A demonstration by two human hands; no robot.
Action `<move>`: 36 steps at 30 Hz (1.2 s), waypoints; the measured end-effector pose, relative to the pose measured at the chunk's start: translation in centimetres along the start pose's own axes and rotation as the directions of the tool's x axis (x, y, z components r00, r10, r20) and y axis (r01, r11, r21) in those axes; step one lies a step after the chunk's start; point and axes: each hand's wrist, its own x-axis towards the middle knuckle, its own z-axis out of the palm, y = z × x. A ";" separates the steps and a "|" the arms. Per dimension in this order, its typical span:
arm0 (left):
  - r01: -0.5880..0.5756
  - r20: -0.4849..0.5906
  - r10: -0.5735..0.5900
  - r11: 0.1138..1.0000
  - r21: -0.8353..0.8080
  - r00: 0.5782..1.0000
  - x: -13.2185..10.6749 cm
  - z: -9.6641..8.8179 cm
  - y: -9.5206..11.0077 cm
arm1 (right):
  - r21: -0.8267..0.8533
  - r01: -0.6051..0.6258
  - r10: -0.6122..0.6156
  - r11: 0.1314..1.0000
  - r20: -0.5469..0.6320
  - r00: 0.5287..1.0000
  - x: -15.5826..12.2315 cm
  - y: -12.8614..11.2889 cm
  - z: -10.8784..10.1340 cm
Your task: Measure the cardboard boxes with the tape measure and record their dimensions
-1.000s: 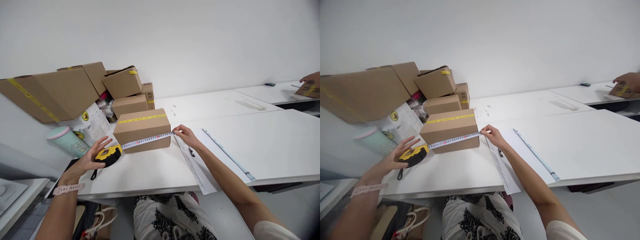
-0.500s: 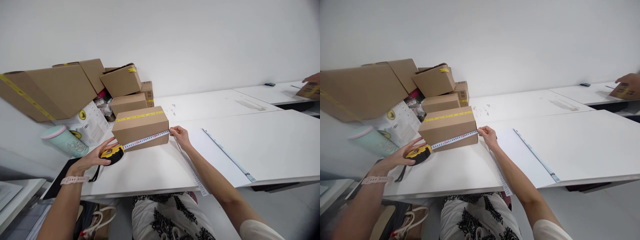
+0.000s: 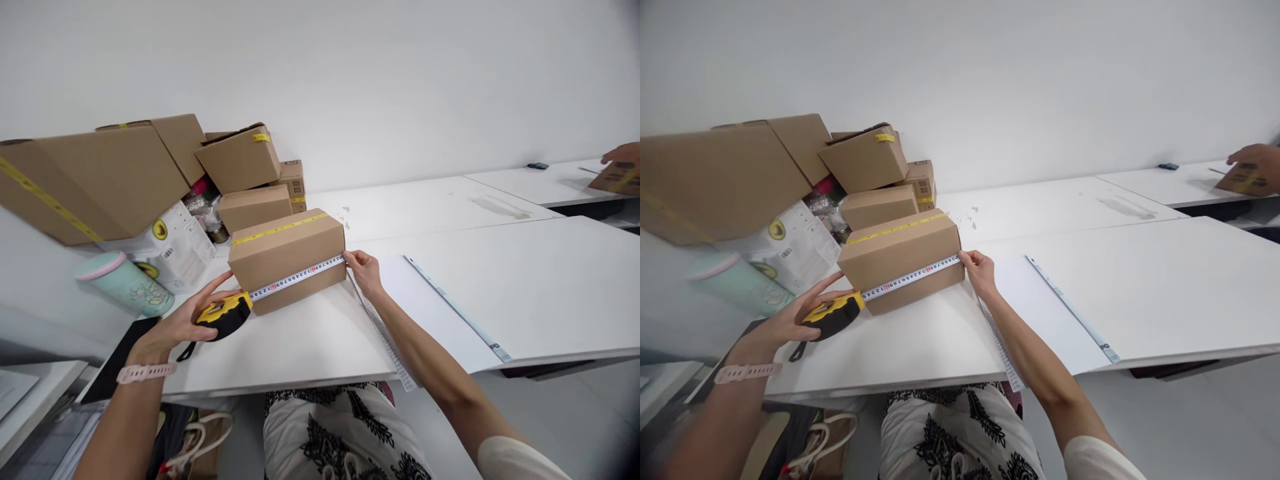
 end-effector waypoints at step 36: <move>0.183 -0.046 -0.199 0.957 -0.226 0.979 3.3 -1.7 6.7 | 0.034 -0.335 0.331 0.942 0.090 0.939 1.6 -7.3 -1.8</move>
